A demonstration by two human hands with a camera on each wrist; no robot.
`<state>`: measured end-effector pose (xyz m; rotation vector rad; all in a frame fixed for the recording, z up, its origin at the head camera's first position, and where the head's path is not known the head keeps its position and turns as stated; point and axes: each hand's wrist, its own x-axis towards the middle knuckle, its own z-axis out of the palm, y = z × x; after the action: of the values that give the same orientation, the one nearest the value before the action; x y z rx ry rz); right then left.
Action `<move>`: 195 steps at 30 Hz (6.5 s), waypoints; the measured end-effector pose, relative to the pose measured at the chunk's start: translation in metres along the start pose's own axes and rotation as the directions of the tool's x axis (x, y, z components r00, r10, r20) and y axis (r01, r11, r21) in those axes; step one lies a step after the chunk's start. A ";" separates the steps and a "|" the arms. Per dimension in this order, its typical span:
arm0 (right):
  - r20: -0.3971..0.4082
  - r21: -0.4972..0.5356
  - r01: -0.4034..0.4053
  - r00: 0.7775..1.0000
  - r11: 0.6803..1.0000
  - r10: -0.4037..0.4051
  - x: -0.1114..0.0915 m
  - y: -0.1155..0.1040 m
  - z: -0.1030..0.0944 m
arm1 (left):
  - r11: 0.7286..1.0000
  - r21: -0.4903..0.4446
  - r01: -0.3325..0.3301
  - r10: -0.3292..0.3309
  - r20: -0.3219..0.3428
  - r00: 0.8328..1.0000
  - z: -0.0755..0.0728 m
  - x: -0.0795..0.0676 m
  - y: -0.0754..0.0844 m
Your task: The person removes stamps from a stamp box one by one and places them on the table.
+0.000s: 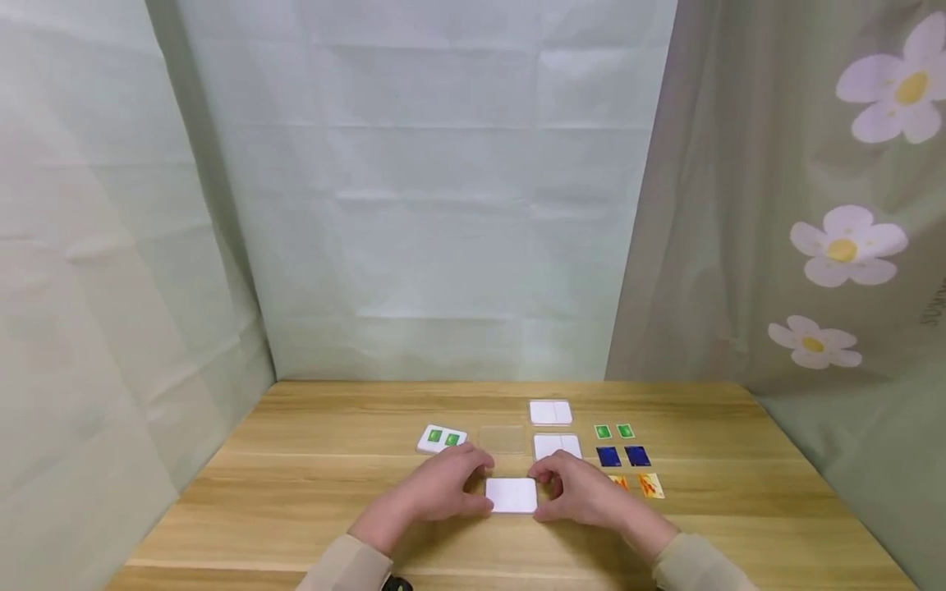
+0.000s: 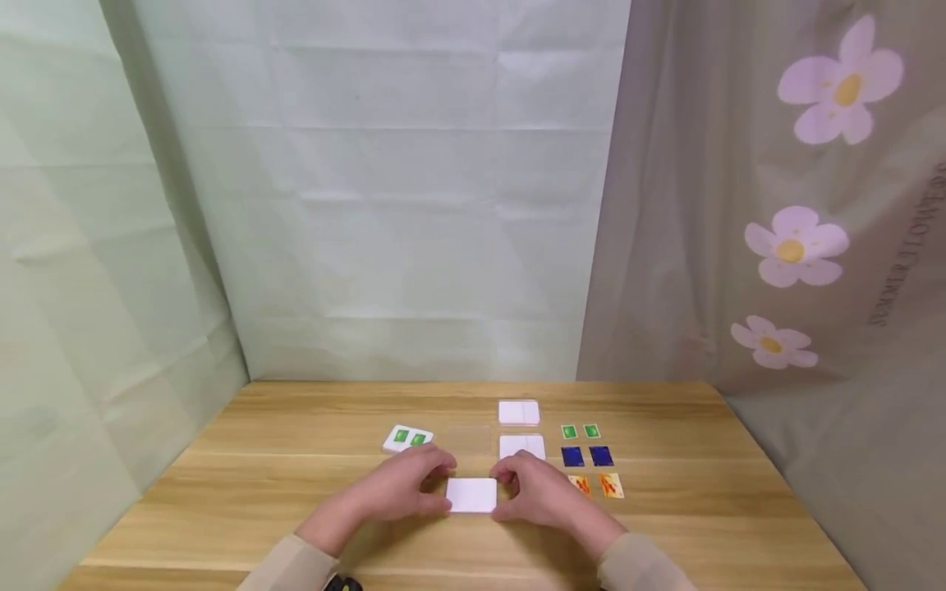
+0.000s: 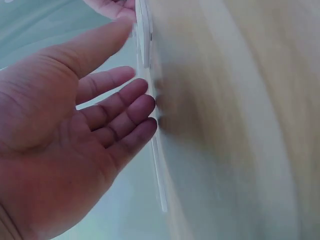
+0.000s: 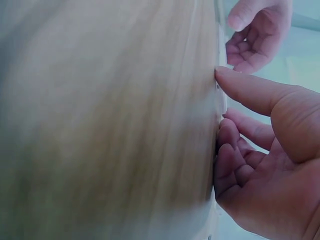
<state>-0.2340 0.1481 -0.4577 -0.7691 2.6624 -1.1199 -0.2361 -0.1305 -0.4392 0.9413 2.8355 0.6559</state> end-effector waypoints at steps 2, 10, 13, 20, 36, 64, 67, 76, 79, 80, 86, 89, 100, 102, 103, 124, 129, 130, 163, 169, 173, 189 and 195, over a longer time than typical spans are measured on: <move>0.008 0.002 0.010 1.000 1.000 -0.010 -0.001 0.001 0.000 | 1.000 -0.002 -0.007 0.007 -0.018 1.000 0.000 -0.001 -0.002; 0.032 0.007 0.013 0.999 1.000 -0.013 0.003 0.000 -0.003 | 1.000 0.029 0.000 0.003 -0.097 0.995 -0.012 0.012 -0.008; 0.042 0.000 0.004 0.999 1.000 -0.004 0.003 0.000 -0.004 | 0.999 0.040 0.003 0.002 -0.121 0.993 -0.012 0.019 -0.010; 0.049 -0.016 -0.001 0.999 1.000 0.002 0.004 0.004 -0.005 | 0.998 0.047 0.032 -0.027 -0.104 0.994 -0.010 0.036 -0.015; 0.064 -0.004 -0.049 0.997 0.999 0.049 0.006 0.001 -0.008 | 0.992 0.087 0.088 -0.083 -0.065 0.994 -0.007 0.058 -0.020; 0.066 -0.016 -0.057 0.996 0.998 0.058 0.007 0.004 -0.005 | 0.978 0.082 0.193 -0.193 -0.008 0.981 -0.002 0.075 -0.030; 0.066 -0.019 -0.058 0.996 0.998 0.059 0.008 0.003 -0.006 | 0.978 0.084 0.193 -0.194 -0.004 0.981 -0.003 0.076 -0.030; 0.066 -0.020 -0.048 0.997 0.999 0.050 0.009 0.005 -0.006 | 0.975 0.100 0.196 -0.198 0.003 0.980 -0.003 0.076 -0.029; 0.066 -0.019 -0.044 0.997 0.999 0.045 0.009 0.005 -0.006 | 0.976 0.087 0.201 -0.202 0.000 0.979 -0.003 0.075 -0.028; 0.067 -0.019 -0.044 0.997 0.999 0.045 0.009 0.004 -0.006 | 0.976 0.085 0.202 -0.202 -0.001 0.979 -0.003 0.075 -0.027; 0.067 -0.019 -0.052 0.996 0.998 0.054 0.010 0.004 -0.005 | 0.975 0.093 0.203 -0.204 0.002 0.979 -0.004 0.075 -0.026; 0.067 -0.017 -0.063 0.996 0.998 0.064 0.010 0.005 -0.005 | 0.974 0.099 0.204 -0.205 0.003 0.979 -0.004 0.076 -0.027; 0.063 -0.019 -0.055 0.996 0.998 0.056 0.010 0.005 -0.006 | 0.979 0.112 0.171 -0.172 0.006 0.985 -0.004 0.078 -0.024; 0.064 -0.019 -0.055 0.996 0.998 0.056 0.010 0.005 -0.006 | 0.980 0.114 0.164 -0.166 0.005 0.986 -0.004 0.079 -0.025; 0.065 -0.019 -0.055 0.996 0.998 0.056 0.010 0.005 -0.006 | 0.980 0.118 0.162 -0.163 0.005 0.987 -0.003 0.079 -0.025; 0.066 -0.016 -0.063 0.996 0.998 0.064 0.011 0.003 -0.006 | 0.990 0.081 0.113 -0.111 -0.024 0.993 -0.010 0.071 -0.021; 0.069 -0.017 -0.059 0.996 0.998 0.060 0.011 0.003 -0.006 | 0.994 0.072 0.076 -0.073 -0.042 0.996 -0.012 0.065 -0.016; 0.071 -0.017 -0.057 0.996 0.998 0.058 0.011 0.003 -0.006 | 0.995 0.073 0.069 -0.066 -0.043 0.997 -0.012 0.063 -0.014; 0.069 -0.012 -0.064 0.995 0.998 0.065 0.009 -0.002 -0.007 | 0.992 0.119 -0.045 0.049 -0.032 0.998 -0.002 0.022 0.006; 0.073 0.002 -0.058 0.996 0.998 0.058 0.010 -0.001 -0.007 | 0.988 0.141 -0.060 0.066 -0.040 0.997 0.002 0.019 0.007; 0.072 -0.006 -0.061 0.995 0.998 0.062 0.010 -0.001 -0.006 | 0.990 0.127 -0.058 0.061 -0.021 0.998 0.003 0.018 0.008; 0.086 -0.041 -0.039 0.995 0.998 0.042 0.010 -0.007 -0.010 | 0.990 0.135 -0.042 0.040 0.015 0.999 0.005 0.020 0.010; 0.056 -0.074 -0.061 0.996 0.995 0.065 0.008 -0.010 -0.007 | 0.989 0.144 -0.041 0.036 0.033 0.999 0.007 0.021 0.011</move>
<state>-0.2395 0.1421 -0.4452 -0.7132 2.6716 -0.9761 -0.2456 -0.1082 -0.4395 1.0205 2.8768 0.4394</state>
